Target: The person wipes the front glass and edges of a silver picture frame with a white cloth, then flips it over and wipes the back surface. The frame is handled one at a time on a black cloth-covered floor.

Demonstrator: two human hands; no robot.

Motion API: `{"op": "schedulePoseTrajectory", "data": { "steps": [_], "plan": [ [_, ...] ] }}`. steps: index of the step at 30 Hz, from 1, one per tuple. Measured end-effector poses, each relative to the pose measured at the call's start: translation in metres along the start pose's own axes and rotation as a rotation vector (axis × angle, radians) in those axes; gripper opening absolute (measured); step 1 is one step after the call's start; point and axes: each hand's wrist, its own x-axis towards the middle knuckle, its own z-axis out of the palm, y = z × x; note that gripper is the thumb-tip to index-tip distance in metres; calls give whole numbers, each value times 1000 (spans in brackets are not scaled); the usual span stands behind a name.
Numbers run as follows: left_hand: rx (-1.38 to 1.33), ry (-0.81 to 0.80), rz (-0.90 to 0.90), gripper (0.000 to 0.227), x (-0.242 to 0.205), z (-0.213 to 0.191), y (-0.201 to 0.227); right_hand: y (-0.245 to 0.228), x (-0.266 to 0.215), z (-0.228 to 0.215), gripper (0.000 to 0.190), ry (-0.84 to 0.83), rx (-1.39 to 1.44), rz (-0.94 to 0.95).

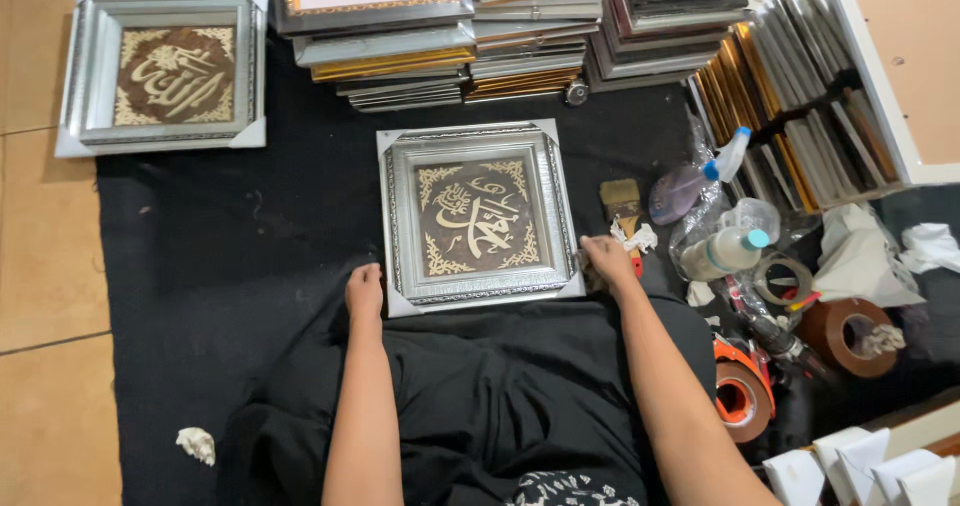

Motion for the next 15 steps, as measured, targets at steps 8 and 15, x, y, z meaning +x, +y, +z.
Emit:
{"op": "schedulePoseTrajectory", "data": {
  "steps": [8,15],
  "plan": [
    [110,-107,147,47,18,15,-16,-77,-77,-25,64,-167,25,62],
    [125,-99,270,42,-20,-8,12,-104,-120,-49,49,-94,269,40]
  ]
}}
